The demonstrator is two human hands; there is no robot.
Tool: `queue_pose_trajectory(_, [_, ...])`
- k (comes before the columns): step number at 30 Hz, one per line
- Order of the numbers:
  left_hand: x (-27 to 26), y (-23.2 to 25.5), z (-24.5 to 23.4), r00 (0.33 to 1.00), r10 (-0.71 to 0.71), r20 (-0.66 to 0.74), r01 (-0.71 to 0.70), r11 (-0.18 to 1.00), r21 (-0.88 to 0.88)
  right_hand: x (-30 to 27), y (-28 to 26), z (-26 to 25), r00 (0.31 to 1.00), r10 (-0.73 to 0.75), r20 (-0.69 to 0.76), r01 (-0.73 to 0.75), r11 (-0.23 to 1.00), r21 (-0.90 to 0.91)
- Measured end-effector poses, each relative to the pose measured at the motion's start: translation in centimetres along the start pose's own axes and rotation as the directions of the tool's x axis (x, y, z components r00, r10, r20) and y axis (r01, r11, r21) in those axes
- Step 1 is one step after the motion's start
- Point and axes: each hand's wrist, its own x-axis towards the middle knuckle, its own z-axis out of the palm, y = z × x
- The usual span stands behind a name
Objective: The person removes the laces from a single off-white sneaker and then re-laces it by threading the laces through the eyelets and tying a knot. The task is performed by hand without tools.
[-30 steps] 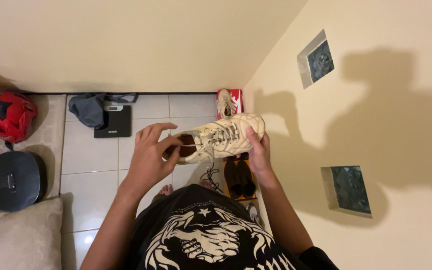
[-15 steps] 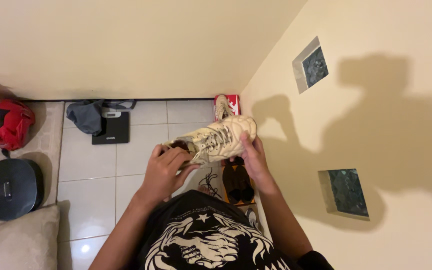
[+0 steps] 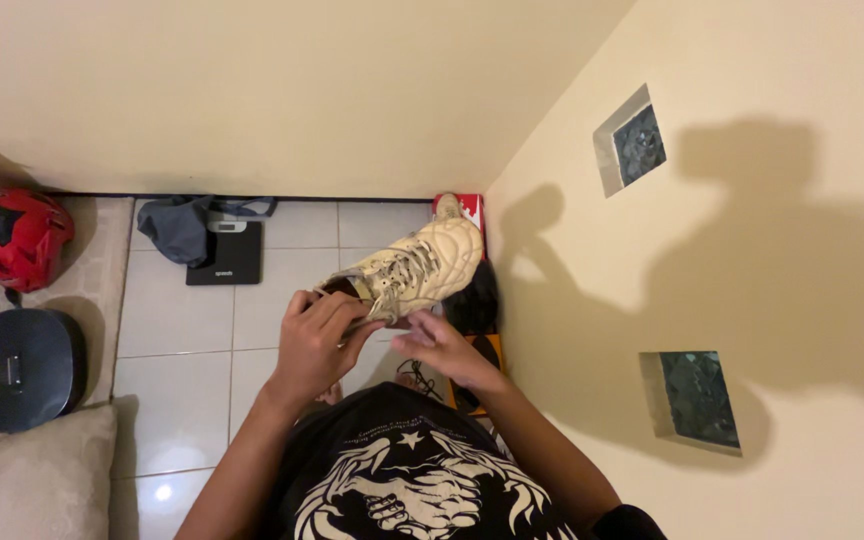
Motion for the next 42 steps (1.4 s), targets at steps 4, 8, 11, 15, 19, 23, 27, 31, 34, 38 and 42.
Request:
queue_pose_trajectory(4, [-0.6,0.0,0.1,1.000,-0.004,0.014,0.003,1.000,0.024,1.1,-1.4,-0.5,0.969,-0.075,-0.236,0.145,0.944,0.298])
queue_pose_trajectory(8, [-0.9,-0.1,0.4,0.997,0.049,0.064,-0.049,0.999,-0.002,1.8,-4.7,-0.5,0.892,-0.013,-0.451,0.202,0.905,0.373])
queue_pose_trajectory(11, [-0.1,-1.5,-1.0,0.968,-0.167,0.186,0.195,0.970,-0.144,1.6,-6.0,-0.2,0.883,-0.085,-0.462,0.283,0.881,0.380])
queue_pose_trajectory(15, [2.2,-4.0,-3.8,0.970,-0.157,0.188,0.192,0.964,-0.186,1.5,-6.3,-0.4,0.881,-0.076,-0.467,0.268,0.894,0.360])
queue_pose_trajectory(19, [3.2,-3.1,-2.4,0.946,-0.094,0.309,0.189,0.938,-0.292,1.6,-6.5,-0.4,0.879,-0.067,-0.472,0.267,0.890,0.370])
queue_pose_trajectory(23, [2.4,-1.9,-1.0,0.931,-0.259,0.256,0.336,0.881,-0.333,1.5,-7.2,-0.3,0.879,-0.036,-0.475,0.246,0.888,0.389])
queue_pose_trajectory(27, [1.4,-3.1,0.1,0.877,-0.431,0.213,0.481,0.792,-0.376,0.5,-6.4,-0.7,0.935,-0.169,-0.311,0.254,0.933,0.255])
queue_pose_trajectory(31, [0.4,-5.3,0.9,0.808,-0.545,0.224,0.583,0.685,-0.437,0.1,-4.1,-0.7,0.974,-0.215,0.064,0.220,0.973,-0.073])
queue_pose_trajectory(34, [-0.6,-6.7,1.8,0.792,-0.571,0.215,0.590,0.626,-0.509,-0.2,-2.6,-0.4,0.972,-0.030,0.233,0.062,0.989,-0.131])
queue_pose_trajectory(38, [-1.4,-8.2,2.1,0.735,-0.635,0.237,0.613,0.475,-0.631,-1.4,-3.2,-1.0,0.972,0.090,0.218,-0.032,0.966,-0.256])
queue_pose_trajectory(42, [-1.3,-8.4,1.0,0.748,-0.630,0.210,0.620,0.549,-0.561,-3.3,-7.2,-3.6,0.982,-0.075,0.174,0.122,0.953,-0.278])
